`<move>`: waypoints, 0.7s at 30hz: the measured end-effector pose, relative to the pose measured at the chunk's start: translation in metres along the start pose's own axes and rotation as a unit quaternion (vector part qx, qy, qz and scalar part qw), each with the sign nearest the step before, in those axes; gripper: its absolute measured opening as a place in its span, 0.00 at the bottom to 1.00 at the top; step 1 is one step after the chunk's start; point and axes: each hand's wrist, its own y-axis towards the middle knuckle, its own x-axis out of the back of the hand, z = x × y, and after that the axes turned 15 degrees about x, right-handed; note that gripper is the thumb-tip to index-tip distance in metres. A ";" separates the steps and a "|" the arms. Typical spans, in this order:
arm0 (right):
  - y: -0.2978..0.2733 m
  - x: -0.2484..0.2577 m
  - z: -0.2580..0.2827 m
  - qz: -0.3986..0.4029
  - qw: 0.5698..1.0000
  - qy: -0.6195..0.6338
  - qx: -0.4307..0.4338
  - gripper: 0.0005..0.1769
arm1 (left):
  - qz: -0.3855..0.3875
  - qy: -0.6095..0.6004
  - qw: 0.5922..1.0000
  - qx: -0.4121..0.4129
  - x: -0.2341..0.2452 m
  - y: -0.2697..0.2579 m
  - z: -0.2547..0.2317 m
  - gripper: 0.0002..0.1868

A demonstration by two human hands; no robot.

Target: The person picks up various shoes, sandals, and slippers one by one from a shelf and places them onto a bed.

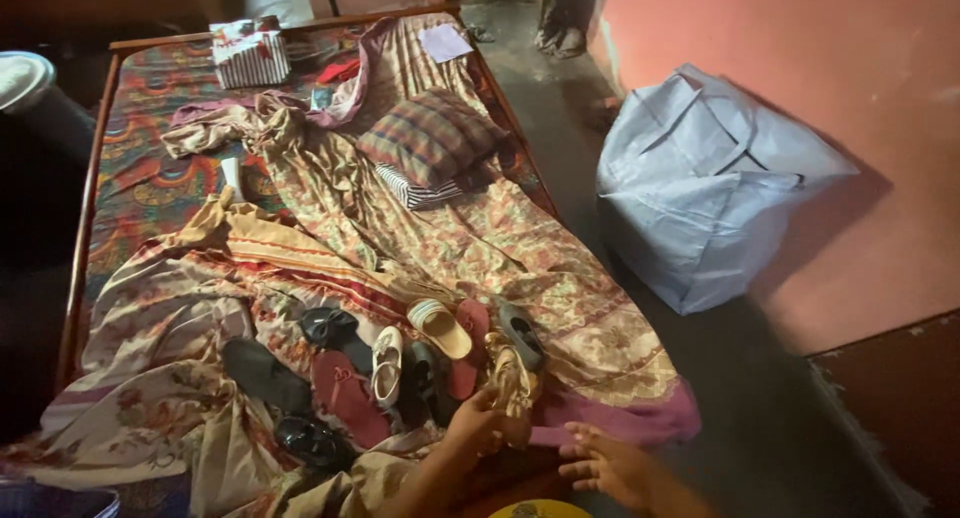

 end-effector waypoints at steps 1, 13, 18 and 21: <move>0.003 -0.006 0.002 0.007 1.000 -0.014 -0.007 0.36 | -0.028 -0.017 0.999 0.020 0.006 0.006 0.000 0.31; 0.013 -0.043 0.019 -0.019 1.000 -0.022 0.009 0.37 | -0.015 -0.029 0.996 -0.088 0.062 0.078 -0.050 0.31; 0.015 -0.027 0.012 -0.022 0.999 0.013 0.027 0.37 | 0.005 -0.010 1.000 0.012 0.045 0.045 -0.057 0.24; 0.005 -0.016 0.007 -0.049 0.996 0.052 0.049 0.37 | 0.171 -0.002 0.984 -0.043 0.040 0.042 -0.051 0.22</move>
